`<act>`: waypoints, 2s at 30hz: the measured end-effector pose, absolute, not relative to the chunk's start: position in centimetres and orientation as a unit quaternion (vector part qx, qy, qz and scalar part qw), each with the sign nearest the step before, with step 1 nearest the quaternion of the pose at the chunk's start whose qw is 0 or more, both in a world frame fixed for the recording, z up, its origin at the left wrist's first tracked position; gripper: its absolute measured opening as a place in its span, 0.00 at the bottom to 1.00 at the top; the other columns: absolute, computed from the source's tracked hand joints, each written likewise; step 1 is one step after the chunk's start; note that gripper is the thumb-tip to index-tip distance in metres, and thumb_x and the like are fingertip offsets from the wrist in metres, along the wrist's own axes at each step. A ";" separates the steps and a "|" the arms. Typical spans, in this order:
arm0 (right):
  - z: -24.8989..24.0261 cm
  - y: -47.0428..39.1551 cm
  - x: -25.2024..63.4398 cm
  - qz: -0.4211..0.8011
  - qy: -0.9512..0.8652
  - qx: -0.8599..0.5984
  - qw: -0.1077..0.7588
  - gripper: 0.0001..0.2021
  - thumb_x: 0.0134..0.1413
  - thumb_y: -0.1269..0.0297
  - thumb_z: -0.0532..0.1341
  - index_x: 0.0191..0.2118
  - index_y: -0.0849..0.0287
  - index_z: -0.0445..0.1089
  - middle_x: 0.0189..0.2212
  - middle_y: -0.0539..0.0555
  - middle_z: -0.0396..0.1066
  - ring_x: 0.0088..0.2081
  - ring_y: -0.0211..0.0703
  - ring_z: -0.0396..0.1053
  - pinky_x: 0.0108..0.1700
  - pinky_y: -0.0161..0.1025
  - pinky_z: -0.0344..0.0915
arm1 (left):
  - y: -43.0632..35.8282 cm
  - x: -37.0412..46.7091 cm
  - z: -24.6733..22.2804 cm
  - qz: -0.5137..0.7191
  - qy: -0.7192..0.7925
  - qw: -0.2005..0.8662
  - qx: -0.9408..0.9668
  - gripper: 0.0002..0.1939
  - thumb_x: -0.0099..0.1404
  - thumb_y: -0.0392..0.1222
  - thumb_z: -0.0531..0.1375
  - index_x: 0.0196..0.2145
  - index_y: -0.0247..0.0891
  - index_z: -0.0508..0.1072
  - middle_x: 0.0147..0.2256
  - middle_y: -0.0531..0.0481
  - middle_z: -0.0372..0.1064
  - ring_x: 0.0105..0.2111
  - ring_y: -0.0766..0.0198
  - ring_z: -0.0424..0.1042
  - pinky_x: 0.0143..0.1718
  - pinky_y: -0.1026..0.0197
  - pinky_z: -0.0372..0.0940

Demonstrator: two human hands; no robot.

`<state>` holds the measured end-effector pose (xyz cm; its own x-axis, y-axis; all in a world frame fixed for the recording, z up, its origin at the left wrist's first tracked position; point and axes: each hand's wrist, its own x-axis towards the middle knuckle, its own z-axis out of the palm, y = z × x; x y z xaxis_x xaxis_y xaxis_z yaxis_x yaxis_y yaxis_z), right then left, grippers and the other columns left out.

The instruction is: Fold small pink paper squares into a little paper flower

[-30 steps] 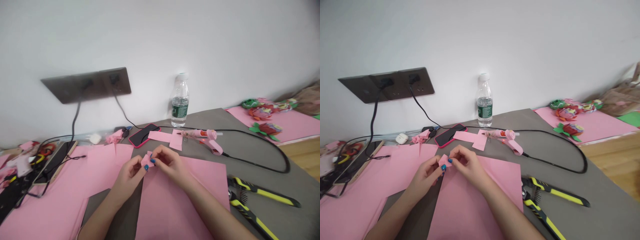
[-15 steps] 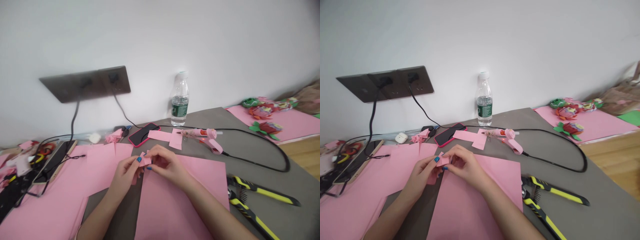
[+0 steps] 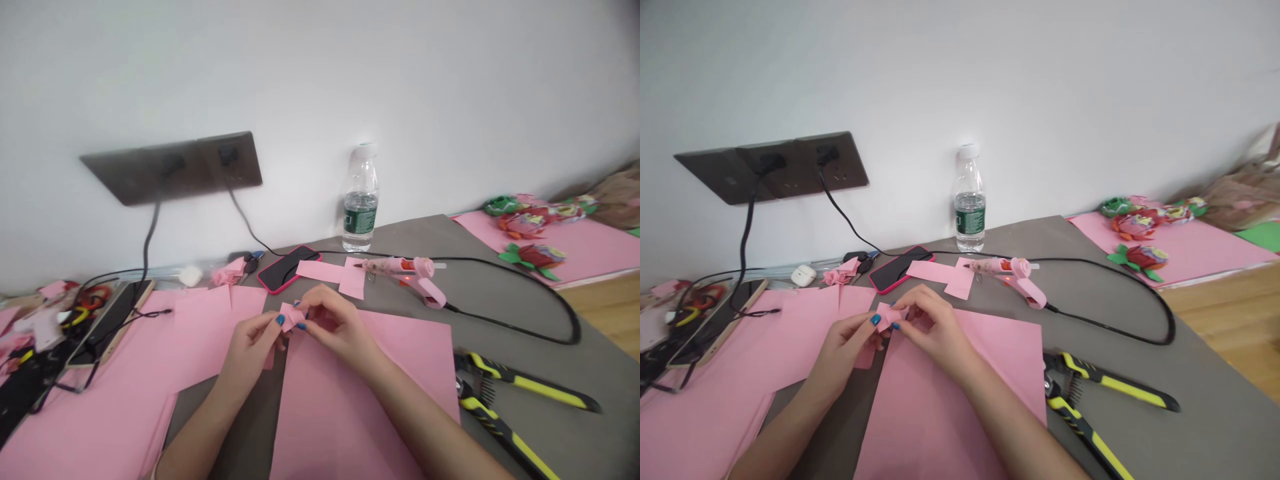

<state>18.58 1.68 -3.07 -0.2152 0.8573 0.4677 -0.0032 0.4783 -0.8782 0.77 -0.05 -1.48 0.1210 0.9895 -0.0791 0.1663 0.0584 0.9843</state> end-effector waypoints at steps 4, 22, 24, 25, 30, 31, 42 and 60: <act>-3.0 1.6 18.4 0.382 -0.682 -0.321 0.535 0.02 0.58 0.67 0.65 0.36 0.55 0.71 0.34 0.55 0.70 0.35 0.43 0.67 0.33 0.39 0.65 | -0.1 0.7 -1.5 0.404 0.525 0.503 0.555 0.18 0.62 0.52 0.61 0.26 0.35 0.80 0.23 0.49 0.71 0.22 0.64 0.66 0.27 0.64 0.61; -2.8 1.1 18.5 0.418 -0.695 -0.318 0.492 0.06 0.63 0.70 0.58 0.33 0.57 0.69 0.33 0.54 0.69 0.36 0.43 0.69 0.39 0.40 0.66 | -0.2 1.1 -0.9 0.361 0.485 0.525 0.598 0.15 0.67 0.49 0.57 0.28 0.37 0.71 0.27 0.54 0.63 0.26 0.67 0.63 0.28 0.67 0.60; -2.7 1.1 18.5 0.417 -0.696 -0.321 0.488 0.06 0.62 0.71 0.58 0.33 0.57 0.68 0.31 0.53 0.69 0.34 0.42 0.68 0.38 0.39 0.65 | -0.3 1.1 -1.1 0.360 0.480 0.525 0.604 0.15 0.68 0.48 0.57 0.28 0.37 0.69 0.27 0.54 0.63 0.27 0.67 0.62 0.29 0.67 0.60; -2.6 1.1 18.5 0.415 -0.697 -0.326 0.485 0.06 0.61 0.72 0.58 0.33 0.57 0.67 0.31 0.53 0.68 0.34 0.42 0.68 0.37 0.38 0.65 | -0.3 1.1 -1.1 0.358 0.481 0.523 0.606 0.15 0.68 0.48 0.56 0.27 0.37 0.69 0.27 0.54 0.62 0.27 0.67 0.62 0.29 0.67 0.59; -2.6 1.2 18.5 0.414 -0.694 -0.352 0.473 0.06 0.58 0.73 0.57 0.32 0.58 0.66 0.28 0.51 0.68 0.30 0.39 0.66 0.31 0.34 0.60 | -0.5 1.1 -1.1 0.340 0.486 0.509 0.624 0.16 0.70 0.48 0.54 0.27 0.37 0.69 0.27 0.53 0.63 0.26 0.67 0.61 0.25 0.67 0.55; -2.6 1.1 18.5 0.416 -0.691 -0.354 0.473 0.06 0.58 0.73 0.57 0.31 0.58 0.66 0.28 0.51 0.68 0.29 0.38 0.66 0.31 0.34 0.60 | -0.6 1.1 -1.2 0.340 0.485 0.506 0.627 0.16 0.70 0.48 0.54 0.28 0.37 0.69 0.27 0.53 0.63 0.26 0.67 0.61 0.24 0.67 0.55; -2.9 1.1 18.5 0.436 -0.682 -0.350 0.471 0.05 0.59 0.73 0.55 0.33 0.57 0.64 0.28 0.50 0.68 0.29 0.38 0.67 0.30 0.34 0.62 | -0.5 1.0 -1.7 0.328 0.478 0.488 0.652 0.13 0.69 0.45 0.56 0.28 0.38 0.66 0.28 0.54 0.63 0.30 0.65 0.64 0.31 0.65 0.59; -2.6 1.3 18.7 0.509 -0.661 -0.326 0.445 0.10 0.66 0.63 0.57 0.32 0.59 0.67 0.29 0.52 0.71 0.32 0.41 0.69 0.34 0.37 0.63 | -0.6 1.2 -0.8 0.361 0.483 0.509 0.615 0.14 0.66 0.47 0.58 0.26 0.38 0.67 0.27 0.55 0.61 0.24 0.68 0.60 0.23 0.67 0.54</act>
<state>18.73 1.26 -2.65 -0.3911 0.8837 0.2571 -0.0222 0.2702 -0.9625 1.18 -0.57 -0.79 0.2732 0.9608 -0.0481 0.2263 -0.0156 0.9739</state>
